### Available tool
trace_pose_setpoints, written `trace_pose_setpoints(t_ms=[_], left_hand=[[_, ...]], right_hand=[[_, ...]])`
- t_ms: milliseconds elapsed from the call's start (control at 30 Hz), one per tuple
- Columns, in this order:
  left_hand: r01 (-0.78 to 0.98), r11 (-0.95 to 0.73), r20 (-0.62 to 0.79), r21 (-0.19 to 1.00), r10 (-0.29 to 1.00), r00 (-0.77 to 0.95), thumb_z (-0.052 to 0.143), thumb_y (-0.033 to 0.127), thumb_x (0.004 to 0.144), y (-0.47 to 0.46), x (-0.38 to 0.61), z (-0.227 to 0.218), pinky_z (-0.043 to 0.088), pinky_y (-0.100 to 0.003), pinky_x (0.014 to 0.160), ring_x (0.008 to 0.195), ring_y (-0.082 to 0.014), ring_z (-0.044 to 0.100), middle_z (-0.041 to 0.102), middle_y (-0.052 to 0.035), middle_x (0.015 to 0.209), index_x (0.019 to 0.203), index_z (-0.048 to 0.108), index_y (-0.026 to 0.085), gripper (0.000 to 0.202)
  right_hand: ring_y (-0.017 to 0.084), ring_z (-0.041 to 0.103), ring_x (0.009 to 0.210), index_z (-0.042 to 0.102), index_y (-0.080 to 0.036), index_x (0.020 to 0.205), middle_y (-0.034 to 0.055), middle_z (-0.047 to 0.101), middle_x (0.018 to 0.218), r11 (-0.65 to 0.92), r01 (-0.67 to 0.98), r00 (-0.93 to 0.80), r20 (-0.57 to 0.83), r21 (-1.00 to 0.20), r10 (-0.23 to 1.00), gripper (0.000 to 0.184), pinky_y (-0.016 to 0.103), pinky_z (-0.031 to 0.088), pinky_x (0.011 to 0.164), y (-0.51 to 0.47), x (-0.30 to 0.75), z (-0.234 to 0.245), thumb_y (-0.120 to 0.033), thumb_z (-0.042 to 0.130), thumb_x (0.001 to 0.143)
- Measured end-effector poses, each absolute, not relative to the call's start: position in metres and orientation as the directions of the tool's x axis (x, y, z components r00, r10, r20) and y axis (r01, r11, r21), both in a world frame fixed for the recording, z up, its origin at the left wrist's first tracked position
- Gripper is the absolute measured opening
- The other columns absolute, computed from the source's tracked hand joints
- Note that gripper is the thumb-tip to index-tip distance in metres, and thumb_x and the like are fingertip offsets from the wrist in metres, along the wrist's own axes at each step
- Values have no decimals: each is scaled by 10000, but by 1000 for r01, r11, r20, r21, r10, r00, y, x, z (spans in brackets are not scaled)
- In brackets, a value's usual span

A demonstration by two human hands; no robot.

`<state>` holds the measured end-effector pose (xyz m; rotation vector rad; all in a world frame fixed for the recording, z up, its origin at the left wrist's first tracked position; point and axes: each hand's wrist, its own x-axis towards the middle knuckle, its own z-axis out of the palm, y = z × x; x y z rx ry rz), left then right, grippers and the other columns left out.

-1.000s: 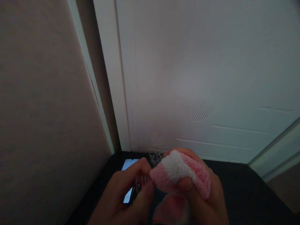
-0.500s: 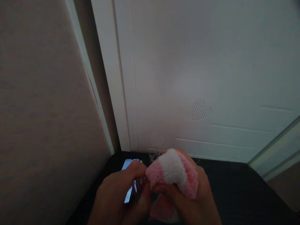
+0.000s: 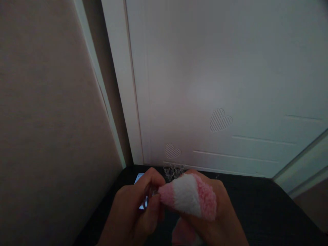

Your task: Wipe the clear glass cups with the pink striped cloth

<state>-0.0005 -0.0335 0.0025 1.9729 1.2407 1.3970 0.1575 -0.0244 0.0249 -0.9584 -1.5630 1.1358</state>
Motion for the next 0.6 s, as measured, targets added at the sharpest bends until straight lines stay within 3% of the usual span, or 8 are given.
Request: trace_pose_setpoints(t_ms=[133,200,333,433,600], left_hand=[[514,-590,635,623,765,108,386,509,934,-28,-2,1,404,-213,430,455,-119,573,649,70,621,926,545,275,282],[553,-626,672,550,725,153,438,466,931,-27,-4,2,436,-204,474,534,-116,622,687,67,728,999,544,295,212],[508,-686,670,521,698,254,501,246,928,-26,-7,8,488,-151,665,762,-92,656,659,68,870,977,563,301,96],[502,-688,675,524,695,249,517,210,924,-26,-9,10,477,-118,721,805,-75,638,632,65,906,949,575,289,101],[594,-663,662,456,698,271,535,115,887,-22,-11,6,483,-118,707,808,-80,633,620,57,921,961,552,282,184]], right_hand=[[93,525,413,560,-207,627,-49,535,542,228,90,-272,196,-970,942,214,167,355,345,-26,157,27,-251,748,719],[94,529,391,569,-208,644,-59,528,509,153,62,-273,131,-986,953,198,166,340,331,-27,157,28,-262,737,732],[85,499,460,594,-187,624,-52,546,543,266,76,-220,244,-961,944,160,174,373,422,-25,160,27,-191,736,698],[74,458,488,599,-179,638,-55,544,577,347,87,-250,317,-934,915,136,166,367,449,-22,164,24,-112,711,681],[86,504,424,620,-194,709,-58,521,524,253,134,-290,207,-958,935,76,160,337,372,-22,162,22,-137,661,737]])
